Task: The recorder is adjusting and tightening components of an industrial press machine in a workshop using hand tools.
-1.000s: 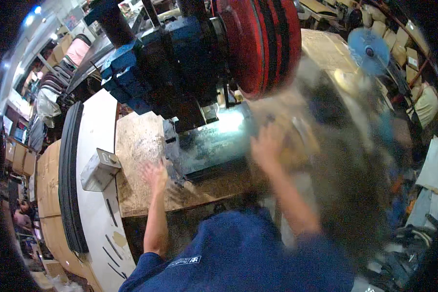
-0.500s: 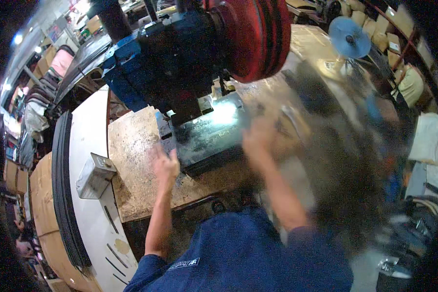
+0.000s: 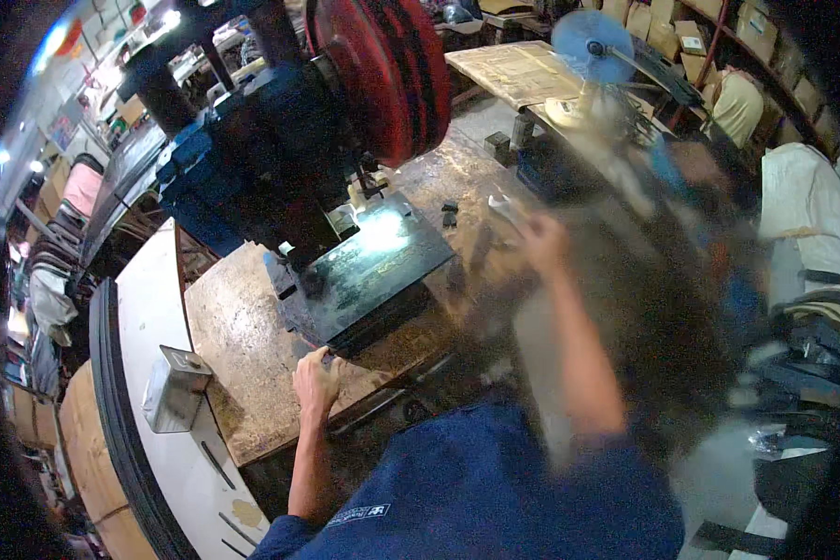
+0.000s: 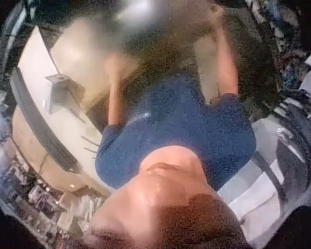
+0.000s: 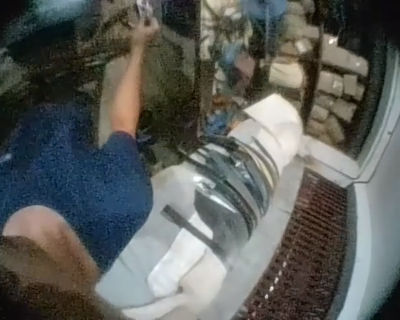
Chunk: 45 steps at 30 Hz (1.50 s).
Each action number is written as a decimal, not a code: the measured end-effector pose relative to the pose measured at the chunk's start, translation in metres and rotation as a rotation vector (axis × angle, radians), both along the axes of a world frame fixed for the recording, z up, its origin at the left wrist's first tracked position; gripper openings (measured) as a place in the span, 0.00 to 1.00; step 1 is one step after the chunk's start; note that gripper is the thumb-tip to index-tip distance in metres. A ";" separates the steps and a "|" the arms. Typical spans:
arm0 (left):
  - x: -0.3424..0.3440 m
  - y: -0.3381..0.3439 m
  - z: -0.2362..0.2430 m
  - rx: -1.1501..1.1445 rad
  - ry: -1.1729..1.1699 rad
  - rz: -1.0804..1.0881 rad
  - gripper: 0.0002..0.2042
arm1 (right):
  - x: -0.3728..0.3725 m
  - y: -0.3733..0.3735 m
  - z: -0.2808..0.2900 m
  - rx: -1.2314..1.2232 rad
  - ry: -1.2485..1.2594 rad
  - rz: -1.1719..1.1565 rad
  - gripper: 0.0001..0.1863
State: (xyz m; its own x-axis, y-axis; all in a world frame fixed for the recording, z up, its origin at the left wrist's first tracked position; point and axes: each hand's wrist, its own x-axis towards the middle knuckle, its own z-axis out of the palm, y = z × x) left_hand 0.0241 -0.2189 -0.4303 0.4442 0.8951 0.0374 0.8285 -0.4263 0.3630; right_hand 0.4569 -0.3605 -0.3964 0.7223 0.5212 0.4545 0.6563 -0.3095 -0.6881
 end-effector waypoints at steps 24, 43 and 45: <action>0.161 0.037 -0.044 0.659 -0.351 0.200 0.06 | -0.004 0.125 0.261 0.512 -0.644 0.706 0.16; 0.200 -0.022 -0.024 0.446 -0.488 0.406 0.08 | 0.003 0.088 0.107 0.473 -0.160 0.590 0.21; 0.212 -0.036 -0.050 0.200 -0.582 0.256 0.11 | 0.039 0.060 0.079 0.422 -0.043 0.712 0.13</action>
